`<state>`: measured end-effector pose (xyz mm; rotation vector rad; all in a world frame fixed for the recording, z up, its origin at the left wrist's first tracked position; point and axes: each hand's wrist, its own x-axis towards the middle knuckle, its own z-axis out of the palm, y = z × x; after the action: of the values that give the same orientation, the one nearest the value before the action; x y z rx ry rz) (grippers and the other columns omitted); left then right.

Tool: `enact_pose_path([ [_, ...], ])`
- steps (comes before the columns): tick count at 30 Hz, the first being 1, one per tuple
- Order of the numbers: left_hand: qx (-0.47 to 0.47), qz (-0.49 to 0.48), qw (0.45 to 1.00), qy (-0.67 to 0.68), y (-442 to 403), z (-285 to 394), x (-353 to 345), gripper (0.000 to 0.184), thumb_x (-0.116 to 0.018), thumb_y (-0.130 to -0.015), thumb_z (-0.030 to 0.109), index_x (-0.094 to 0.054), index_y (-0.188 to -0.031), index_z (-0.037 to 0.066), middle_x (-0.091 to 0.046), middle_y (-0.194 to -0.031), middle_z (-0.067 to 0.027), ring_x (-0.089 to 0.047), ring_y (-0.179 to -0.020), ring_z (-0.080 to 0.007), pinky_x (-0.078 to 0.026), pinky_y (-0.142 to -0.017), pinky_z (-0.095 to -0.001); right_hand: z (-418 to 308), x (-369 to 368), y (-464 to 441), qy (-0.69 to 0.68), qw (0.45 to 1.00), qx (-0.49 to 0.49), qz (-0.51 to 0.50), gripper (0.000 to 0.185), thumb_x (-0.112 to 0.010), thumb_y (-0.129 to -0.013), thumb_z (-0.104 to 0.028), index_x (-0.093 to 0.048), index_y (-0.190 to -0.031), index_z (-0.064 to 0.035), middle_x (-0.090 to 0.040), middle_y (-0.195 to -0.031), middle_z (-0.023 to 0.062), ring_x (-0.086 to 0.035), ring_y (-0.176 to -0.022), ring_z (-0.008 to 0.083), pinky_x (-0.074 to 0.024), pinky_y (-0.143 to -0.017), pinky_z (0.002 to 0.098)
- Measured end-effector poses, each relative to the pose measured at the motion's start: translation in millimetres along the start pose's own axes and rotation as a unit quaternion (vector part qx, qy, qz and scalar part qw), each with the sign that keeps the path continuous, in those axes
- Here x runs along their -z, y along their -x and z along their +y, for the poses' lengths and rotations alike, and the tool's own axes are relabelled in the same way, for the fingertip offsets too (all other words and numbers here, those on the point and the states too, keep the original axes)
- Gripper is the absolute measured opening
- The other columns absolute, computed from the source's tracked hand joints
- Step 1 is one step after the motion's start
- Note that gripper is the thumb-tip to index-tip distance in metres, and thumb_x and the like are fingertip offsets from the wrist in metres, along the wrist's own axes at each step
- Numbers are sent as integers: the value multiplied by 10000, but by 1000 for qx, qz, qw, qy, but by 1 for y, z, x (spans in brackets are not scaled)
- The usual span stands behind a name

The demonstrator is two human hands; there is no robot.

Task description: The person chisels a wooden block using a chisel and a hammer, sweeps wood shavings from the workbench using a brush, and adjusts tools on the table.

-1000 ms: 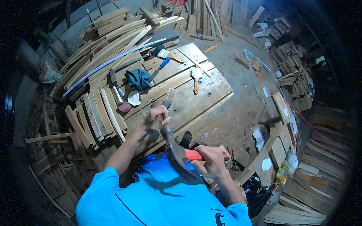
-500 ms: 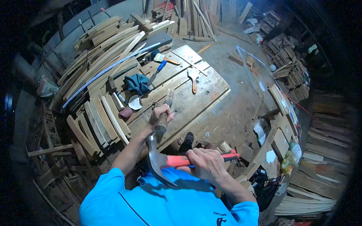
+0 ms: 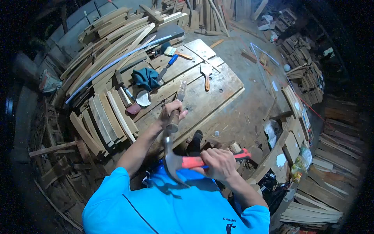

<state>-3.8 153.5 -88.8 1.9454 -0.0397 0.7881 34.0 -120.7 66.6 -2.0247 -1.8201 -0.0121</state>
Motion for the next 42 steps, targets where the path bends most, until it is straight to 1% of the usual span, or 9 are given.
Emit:
enact_pose_path([
  [5,-15,5,1000,5,5,-8,-2,219,-764,-817,63,-561,-743,28,-573,-725,-117,-575,-689,-274,-464,-649,-393,18,-18,1,0,994,-108,-33,576,-659,-871,-641,-600,-782,-75,-569,-645,68,-636,-582,283,-453,-509,384],
  [13,-3,13,1000,2,2,-4,2,235,-772,-811,34,-548,-739,33,-558,-747,-102,-582,-719,-257,-485,-682,-354,23,-6,4,-126,989,-37,71,600,-654,-894,-637,-620,-824,-43,-579,-674,102,-627,-575,312,-476,-517,404],
  [18,153,160,953,206,16,8,-9,222,-703,-882,1,-548,-736,63,-628,-852,-46,-609,-815,-194,-515,-798,-358,60,-11,9,-202,942,-259,64,371,-676,-951,-385,-633,-898,-21,-515,-638,159,-587,-560,259,-432,-542,346],
  [19,46,212,959,183,14,-4,-9,157,-685,-932,28,-578,-832,84,-599,-839,-13,-620,-862,-155,-513,-894,-340,70,-15,11,-251,915,-311,62,326,-655,-985,-336,-625,-888,-26,-508,-619,86,-511,-558,156,-401,-541,318],
  [23,160,380,844,342,14,3,1,114,-619,-987,64,-513,-1014,97,-521,-927,-16,-562,-962,-146,-398,-1127,-435,128,-35,1,-368,808,-456,67,414,-660,-999,-410,-585,-843,-34,-484,-649,-37,-442,-615,98,-380,-563,309],
  [29,192,434,844,250,-2,28,9,139,-543,-1059,91,-525,-1188,45,-562,-1082,-51,-575,-1101,-146,-406,-1119,-389,241,-59,-98,-243,908,-338,-38,511,-679,-968,-491,-590,-796,-18,-502,-618,16,-454,-615,112,-397,-580,335],
  [33,171,461,869,59,-24,47,-6,185,-585,-1061,155,-559,-1150,-5,-626,-1089,-95,-674,-949,-170,-556,-888,-349,308,-104,-166,-289,910,-256,-150,557,-651,-964,-543,-620,-809,-8,-536,-593,67,-533,-596,162,-428,-591,378],
  [37,187,548,815,27,-50,40,-45,147,-623,-1036,112,-575,-1105,-9,-683,-1058,-130,-701,-928,-191,-559,-861,-342,336,-129,-213,-251,901,-196,-294,675,-563,-961,-646,-643,-820,9,-637,-645,161,-661,-651,333,-481,-641,459],
  [42,192,600,775,-51,-67,25,-77,109,-596,-1030,37,-511,-1092,9,-706,-1064,-177,-714,-988,-247,-575,-932,-393,357,-139,-204,-233,889,-114,-378,687,-633,-912,-652,-630,-797,24,-609,-622,189,-640,-616,326,-477,-632,461],
])
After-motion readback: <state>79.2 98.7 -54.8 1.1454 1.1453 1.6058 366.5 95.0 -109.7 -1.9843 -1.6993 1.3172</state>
